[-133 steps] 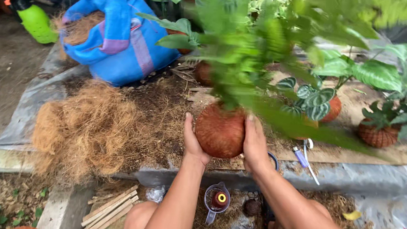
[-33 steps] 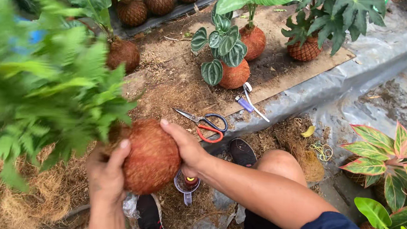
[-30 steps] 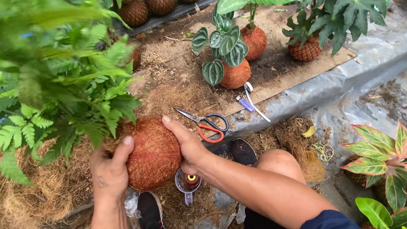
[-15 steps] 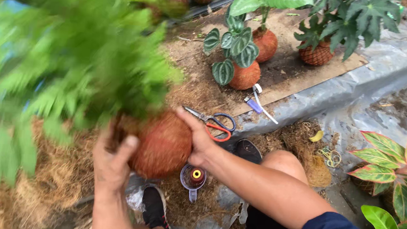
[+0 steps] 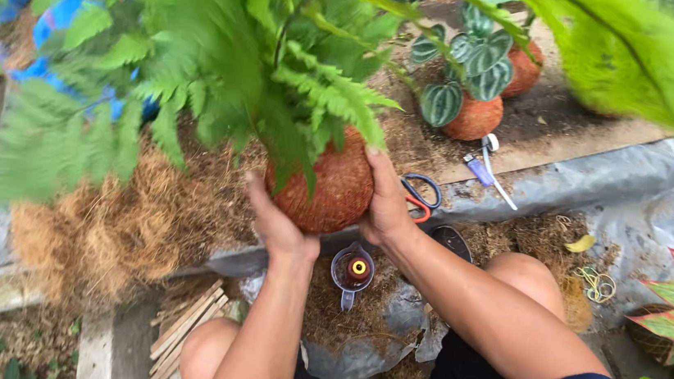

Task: The person uses scissors to trim loose fiber from a round coconut-shell planter holding a fern, sets the planter aside, then spreads and fluffs piles of coconut coir fiber on the work bench by hand, pulling clumps apart and shaping the fiber into a flat mat.

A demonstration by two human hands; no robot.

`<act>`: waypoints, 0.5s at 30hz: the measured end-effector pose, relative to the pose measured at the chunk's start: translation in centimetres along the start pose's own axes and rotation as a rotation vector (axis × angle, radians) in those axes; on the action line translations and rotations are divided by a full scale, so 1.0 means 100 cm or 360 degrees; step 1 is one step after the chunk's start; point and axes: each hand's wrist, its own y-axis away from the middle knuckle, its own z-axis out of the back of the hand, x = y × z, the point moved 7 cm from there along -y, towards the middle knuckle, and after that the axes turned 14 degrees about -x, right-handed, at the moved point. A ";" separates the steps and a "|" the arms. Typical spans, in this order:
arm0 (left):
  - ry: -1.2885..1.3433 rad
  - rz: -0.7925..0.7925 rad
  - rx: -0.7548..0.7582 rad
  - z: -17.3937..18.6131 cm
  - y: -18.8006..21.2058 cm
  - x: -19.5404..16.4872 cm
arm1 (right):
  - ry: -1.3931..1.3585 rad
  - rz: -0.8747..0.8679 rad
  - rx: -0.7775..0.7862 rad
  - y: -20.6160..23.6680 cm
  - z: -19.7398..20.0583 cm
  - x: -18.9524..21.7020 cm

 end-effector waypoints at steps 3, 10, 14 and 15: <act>-0.0206 0.0013 -0.0193 0.007 -0.002 -0.006 | 0.0000 -0.0055 -0.0075 0.000 0.001 -0.004; -0.1008 -0.0736 0.0060 -0.004 0.015 -0.033 | -0.0166 -0.0370 -0.0141 -0.007 0.015 -0.006; -0.1526 -0.1549 0.0561 -0.001 0.018 -0.035 | -0.0246 -0.0371 -0.0175 -0.001 0.027 -0.019; -0.1828 -0.1784 0.0548 0.001 0.014 -0.036 | -0.0272 -0.0373 -0.0204 0.002 0.033 -0.025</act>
